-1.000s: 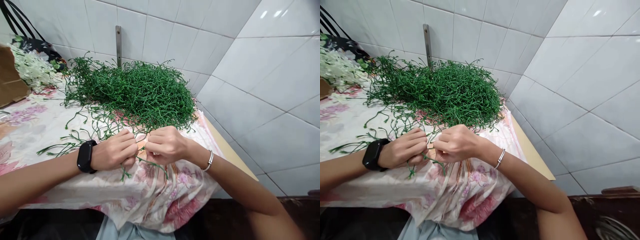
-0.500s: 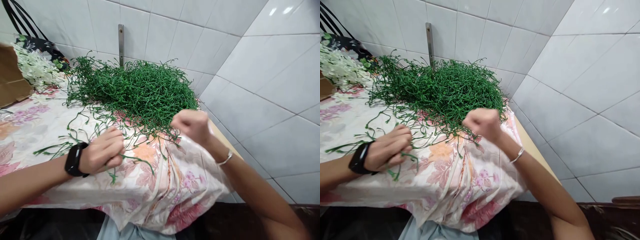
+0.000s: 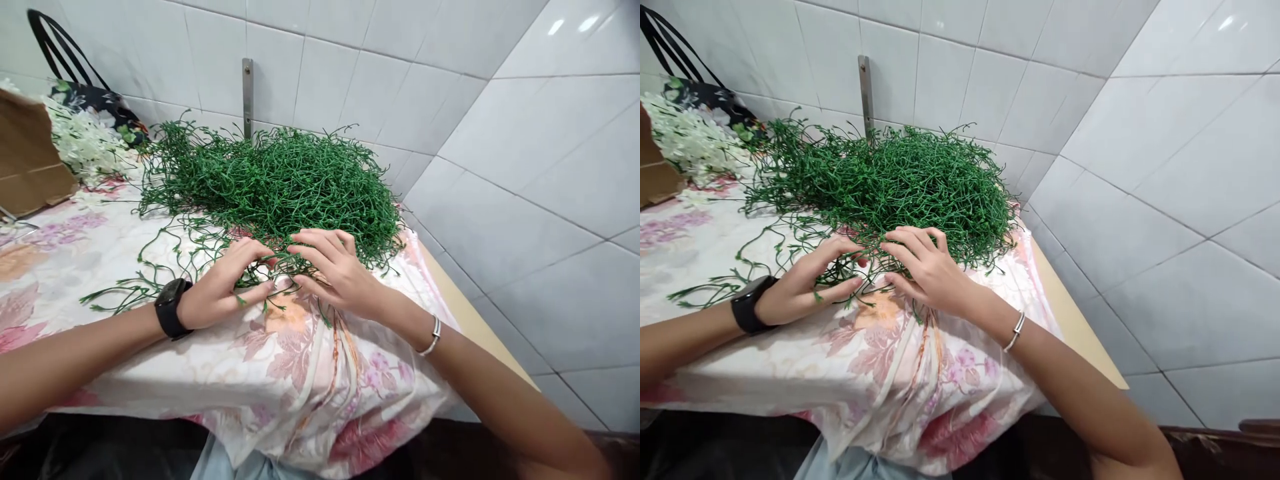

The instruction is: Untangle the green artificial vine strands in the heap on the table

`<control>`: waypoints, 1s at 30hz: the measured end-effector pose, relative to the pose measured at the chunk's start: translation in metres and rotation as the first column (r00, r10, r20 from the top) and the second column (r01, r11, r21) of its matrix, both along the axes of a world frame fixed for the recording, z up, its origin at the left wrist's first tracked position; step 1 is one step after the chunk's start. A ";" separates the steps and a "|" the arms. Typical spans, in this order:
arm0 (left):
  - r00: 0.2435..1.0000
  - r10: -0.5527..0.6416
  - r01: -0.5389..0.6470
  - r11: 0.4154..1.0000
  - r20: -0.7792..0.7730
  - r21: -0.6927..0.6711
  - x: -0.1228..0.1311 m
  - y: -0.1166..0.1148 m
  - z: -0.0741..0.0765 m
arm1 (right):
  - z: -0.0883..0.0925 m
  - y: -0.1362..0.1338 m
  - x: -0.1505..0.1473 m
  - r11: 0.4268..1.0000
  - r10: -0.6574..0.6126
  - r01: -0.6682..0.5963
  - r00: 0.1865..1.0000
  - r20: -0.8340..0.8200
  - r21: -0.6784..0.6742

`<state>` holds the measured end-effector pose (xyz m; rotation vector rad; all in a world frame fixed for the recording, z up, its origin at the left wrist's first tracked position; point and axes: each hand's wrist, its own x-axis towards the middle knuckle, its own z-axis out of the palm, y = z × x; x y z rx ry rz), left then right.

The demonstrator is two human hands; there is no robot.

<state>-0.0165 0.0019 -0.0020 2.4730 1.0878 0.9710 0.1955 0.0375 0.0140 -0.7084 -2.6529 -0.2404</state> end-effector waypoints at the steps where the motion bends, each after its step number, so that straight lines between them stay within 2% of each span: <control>1: 1.000 -0.006 0.006 1.000 0.003 0.012 0.000 0.000 -0.001 | -0.001 -0.001 -0.001 1.000 0.024 -0.025 0.999 -0.021 0.000; 7: 0.995 -0.079 0.074 0.995 0.067 0.074 0.005 0.000 0.003 | -0.013 -0.008 -0.009 0.994 0.101 -0.104 0.981 -0.167 -0.014; 10: 0.991 -0.074 0.059 0.990 0.115 0.125 0.014 0.009 0.016 | -0.018 -0.010 -0.010 0.993 0.102 -0.112 0.970 -0.218 -0.033; 13: 0.979 -0.039 0.016 0.993 0.200 0.118 0.028 0.022 0.031 | -0.017 -0.010 -0.006 0.992 0.099 -0.118 0.953 -0.285 -0.052; 15: 0.963 -0.043 0.017 0.995 0.265 0.099 0.035 0.029 0.037 | -0.015 -0.011 -0.004 0.993 0.080 -0.106 0.932 -0.353 -0.057; 17: 0.945 -0.052 0.028 0.997 0.323 0.079 0.038 0.032 0.033 | -0.014 -0.010 -0.003 0.992 0.050 -0.092 0.914 -0.403 -0.084; 22: 0.945 -0.009 0.020 0.999 0.328 -0.031 0.032 0.034 0.005 | -0.017 -0.007 -0.006 0.962 -0.063 -0.060 0.900 -0.431 -0.266; 24: 0.938 0.002 0.028 0.996 0.346 -0.081 0.032 0.033 -0.001 | -0.020 -0.006 -0.007 0.949 -0.075 -0.071 0.896 -0.437 -0.307; 27: 0.897 -0.019 0.087 0.987 0.442 -0.136 0.037 0.031 -0.002 | -0.022 -0.003 -0.006 0.949 -0.074 -0.074 0.892 -0.446 -0.307; 30: 0.864 -0.032 0.153 0.968 0.503 -0.201 0.042 0.027 -0.001 | -0.025 -0.001 -0.006 0.972 -0.046 -0.052 0.915 -0.401 -0.230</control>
